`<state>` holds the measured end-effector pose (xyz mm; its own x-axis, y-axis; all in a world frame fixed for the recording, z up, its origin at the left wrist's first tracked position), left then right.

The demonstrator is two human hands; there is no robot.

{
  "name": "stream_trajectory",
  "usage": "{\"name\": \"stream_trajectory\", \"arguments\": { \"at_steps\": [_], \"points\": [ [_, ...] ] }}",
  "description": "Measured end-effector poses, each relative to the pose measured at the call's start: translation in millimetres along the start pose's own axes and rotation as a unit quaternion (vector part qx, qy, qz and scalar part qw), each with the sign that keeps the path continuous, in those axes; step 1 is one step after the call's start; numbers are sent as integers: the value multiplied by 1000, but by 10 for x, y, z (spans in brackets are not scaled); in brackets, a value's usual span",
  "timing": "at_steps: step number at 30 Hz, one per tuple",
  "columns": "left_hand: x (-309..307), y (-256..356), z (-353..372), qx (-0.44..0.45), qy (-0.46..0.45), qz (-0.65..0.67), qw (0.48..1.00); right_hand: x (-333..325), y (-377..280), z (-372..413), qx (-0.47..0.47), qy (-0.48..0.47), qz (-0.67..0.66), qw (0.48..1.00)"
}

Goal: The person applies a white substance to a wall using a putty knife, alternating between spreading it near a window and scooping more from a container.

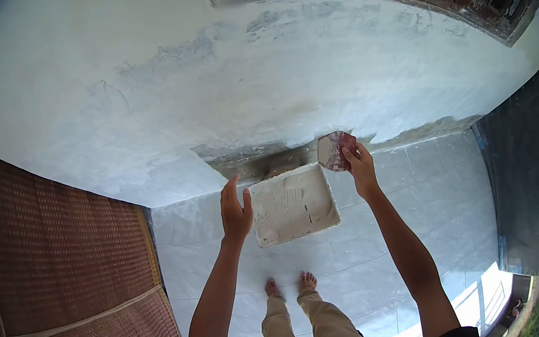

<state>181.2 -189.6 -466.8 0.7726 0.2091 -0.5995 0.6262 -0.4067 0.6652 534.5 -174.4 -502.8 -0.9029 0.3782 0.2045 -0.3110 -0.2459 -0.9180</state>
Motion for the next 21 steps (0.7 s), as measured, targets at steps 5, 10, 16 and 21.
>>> {"name": "stream_trajectory", "arguments": {
  "at_steps": [5,10,16,21],
  "points": [
    [521,-451,584,-42,-25,15,999,-210,1066,-84,46,-2,58,997],
    [1007,-906,1131,-79,-40,23,996,-285,1793,-119,-39,-2,290,956],
    [1480,-1534,1787,-121,-71,11,990,-92,2203,-124,-143,-49,459,875],
    [1708,-1836,2083,-121,-92,8,988,-105,2425,-124,-187,-56,499,844]
  ]
}}
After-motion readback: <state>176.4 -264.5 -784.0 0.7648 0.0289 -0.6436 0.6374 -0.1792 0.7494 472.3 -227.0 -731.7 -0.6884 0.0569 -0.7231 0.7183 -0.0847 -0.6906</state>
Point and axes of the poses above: each hand's wrist, its own z-axis away from the middle knuckle, its own x-axis out of the palm, y = z × x, the point moved 9 cm from there along -z, towards the middle knuckle, and after that the axes turned 6 degrees about x, right-handed, at the moved point
